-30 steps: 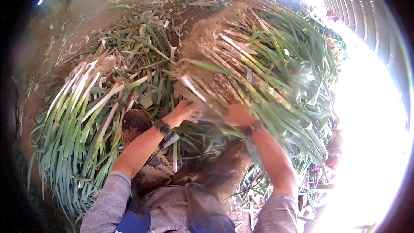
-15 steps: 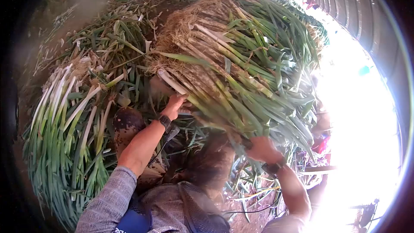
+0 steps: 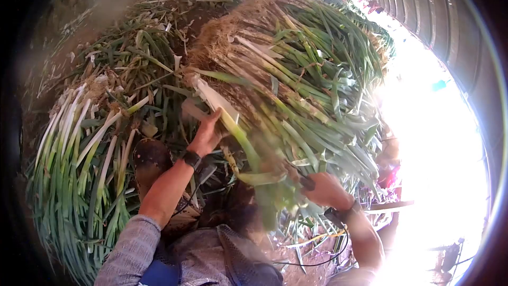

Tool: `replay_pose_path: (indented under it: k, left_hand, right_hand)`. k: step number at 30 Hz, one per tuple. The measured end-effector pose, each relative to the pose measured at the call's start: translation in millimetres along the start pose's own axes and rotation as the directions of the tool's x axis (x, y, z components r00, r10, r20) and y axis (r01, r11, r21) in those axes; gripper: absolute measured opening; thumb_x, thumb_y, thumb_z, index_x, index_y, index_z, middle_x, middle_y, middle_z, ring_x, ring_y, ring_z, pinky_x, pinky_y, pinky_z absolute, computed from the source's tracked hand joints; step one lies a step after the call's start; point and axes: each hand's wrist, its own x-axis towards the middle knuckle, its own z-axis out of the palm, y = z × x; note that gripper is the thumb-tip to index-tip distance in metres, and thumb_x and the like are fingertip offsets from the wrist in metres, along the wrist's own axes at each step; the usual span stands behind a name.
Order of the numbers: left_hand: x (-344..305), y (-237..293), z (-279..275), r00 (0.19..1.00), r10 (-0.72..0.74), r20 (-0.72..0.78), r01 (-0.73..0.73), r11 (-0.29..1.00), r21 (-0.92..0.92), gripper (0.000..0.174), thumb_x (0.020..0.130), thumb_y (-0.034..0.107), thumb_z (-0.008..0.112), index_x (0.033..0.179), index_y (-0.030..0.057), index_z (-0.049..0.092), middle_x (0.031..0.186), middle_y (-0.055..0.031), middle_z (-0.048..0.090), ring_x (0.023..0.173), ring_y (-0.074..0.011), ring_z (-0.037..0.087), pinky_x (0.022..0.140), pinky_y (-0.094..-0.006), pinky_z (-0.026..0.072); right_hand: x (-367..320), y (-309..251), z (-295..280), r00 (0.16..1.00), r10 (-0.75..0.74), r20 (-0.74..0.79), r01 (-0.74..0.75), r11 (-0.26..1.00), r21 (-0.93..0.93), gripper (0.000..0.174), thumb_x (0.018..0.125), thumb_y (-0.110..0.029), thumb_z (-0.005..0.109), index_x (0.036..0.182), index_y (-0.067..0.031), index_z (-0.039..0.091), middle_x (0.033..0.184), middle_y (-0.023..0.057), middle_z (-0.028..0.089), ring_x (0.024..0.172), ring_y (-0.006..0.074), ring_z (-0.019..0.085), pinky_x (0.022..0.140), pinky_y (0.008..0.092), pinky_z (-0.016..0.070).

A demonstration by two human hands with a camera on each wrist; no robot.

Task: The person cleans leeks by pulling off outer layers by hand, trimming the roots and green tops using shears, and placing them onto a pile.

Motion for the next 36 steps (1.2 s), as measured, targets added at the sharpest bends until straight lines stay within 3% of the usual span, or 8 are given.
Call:
replay_pose_path:
  k: [4, 8, 14, 22, 25, 28, 32, 36]
  left_hand:
    - [-34, -29, -14, 0.991, -0.108, -0.076, 0.106, 0.994, -0.033, 0.047, 0.096, 0.045, 0.059, 0.122, 0.0060, 0.054, 0.116, -0.0056, 0.063, 0.110, -0.0223, 0.060, 0.098, -0.0424, 0.0493]
    - [-45, -58, -31, 0.988, -0.096, -0.118, 0.088, 0.994, -0.067, 0.048, 0.095, 0.048, 0.060, 0.122, 0.0085, 0.055, 0.114, -0.0053, 0.063, 0.106, -0.0211, 0.061, 0.092, -0.0393, 0.0498]
    - [-40, -63, -29, 0.970, -0.106, -0.218, 0.098, 0.994, -0.051, 0.040, 0.098, 0.046, 0.054, 0.117, 0.0103, 0.059, 0.106, -0.0037, 0.065, 0.095, -0.0164, 0.062, 0.081, -0.0341, 0.0501]
    - [-29, -64, -35, 0.914, -0.161, -0.371, 0.146, 0.987, -0.069, 0.034, 0.099, 0.041, 0.053, 0.109, 0.0101, 0.063, 0.097, -0.0024, 0.067, 0.086, -0.0157, 0.064, 0.074, -0.0327, 0.0502]
    - [-28, -61, -29, 0.886, -0.060, -0.459, 0.084, 0.996, 0.032, 0.034, 0.098, 0.041, 0.054, 0.108, 0.0097, 0.065, 0.097, -0.0028, 0.067, 0.086, -0.0155, 0.064, 0.075, -0.0322, 0.0508]
    - [-30, -49, -31, 0.864, -0.129, -0.486, 0.140, 0.990, -0.014, 0.037, 0.097, 0.042, 0.056, 0.107, 0.0083, 0.066, 0.095, -0.0039, 0.068, 0.082, -0.0157, 0.066, 0.070, -0.0325, 0.0535]
    - [-19, -53, -52, 0.883, -0.163, -0.441, 0.122, 0.985, -0.121, 0.041, 0.094, 0.046, 0.059, 0.107, 0.0073, 0.066, 0.093, -0.0046, 0.069, 0.076, -0.0163, 0.067, 0.064, -0.0338, 0.0558]
    - [-20, -43, -48, 0.888, -0.125, -0.443, 0.116, 0.992, -0.047, 0.034, 0.091, 0.039, 0.066, 0.102, 0.0067, 0.067, 0.087, -0.0036, 0.067, 0.071, -0.0154, 0.066, 0.059, -0.0337, 0.0560]
  right_hand:
    - [2, -11, 9, 0.997, -0.072, -0.037, 0.072, 0.997, 0.017, 0.033, 0.079, -0.038, 0.067, 0.094, -0.0077, 0.069, 0.080, 0.0195, 0.068, 0.078, 0.0397, 0.065, 0.073, 0.0468, 0.0508]
    - [21, -24, 19, 0.982, -0.151, -0.113, 0.153, 0.988, 0.012, 0.034, 0.080, -0.036, 0.069, 0.086, -0.0024, 0.065, 0.070, 0.0195, 0.063, 0.068, 0.0381, 0.062, 0.066, 0.0471, 0.0474]
    - [72, -66, 25, 0.989, -0.131, -0.067, 0.117, 0.977, -0.178, 0.037, 0.081, -0.041, 0.064, 0.092, -0.0060, 0.069, 0.088, 0.0210, 0.069, 0.086, 0.0404, 0.066, 0.079, 0.0484, 0.0509]
    - [171, -87, 33, 0.941, -0.293, -0.169, 0.263, 0.947, -0.183, 0.042, 0.080, -0.041, 0.070, 0.083, 0.0001, 0.067, 0.080, 0.0225, 0.067, 0.079, 0.0394, 0.066, 0.072, 0.0471, 0.0498]
    - [176, -103, 20, 0.941, -0.310, -0.137, 0.296, 0.948, -0.116, 0.043, 0.081, -0.042, 0.070, 0.084, 0.0003, 0.068, 0.080, 0.0233, 0.067, 0.078, 0.0401, 0.065, 0.071, 0.0473, 0.0494]
    - [158, -101, 20, 0.917, -0.376, -0.129, 0.364, 0.925, -0.106, 0.042, 0.081, -0.042, 0.069, 0.085, -0.0007, 0.067, 0.077, 0.0223, 0.065, 0.073, 0.0390, 0.064, 0.069, 0.0477, 0.0485]
    - [114, -73, 15, 0.966, -0.260, -0.016, 0.258, 0.963, -0.073, 0.039, 0.081, -0.040, 0.070, 0.084, -0.0018, 0.063, 0.071, 0.0195, 0.062, 0.066, 0.0356, 0.061, 0.064, 0.0461, 0.0465]
    - [71, -45, 33, 0.978, -0.210, -0.003, 0.210, 0.977, -0.038, 0.040, 0.081, -0.043, 0.068, 0.088, -0.0031, 0.067, 0.080, 0.0204, 0.067, 0.076, 0.0394, 0.066, 0.069, 0.0468, 0.0511]
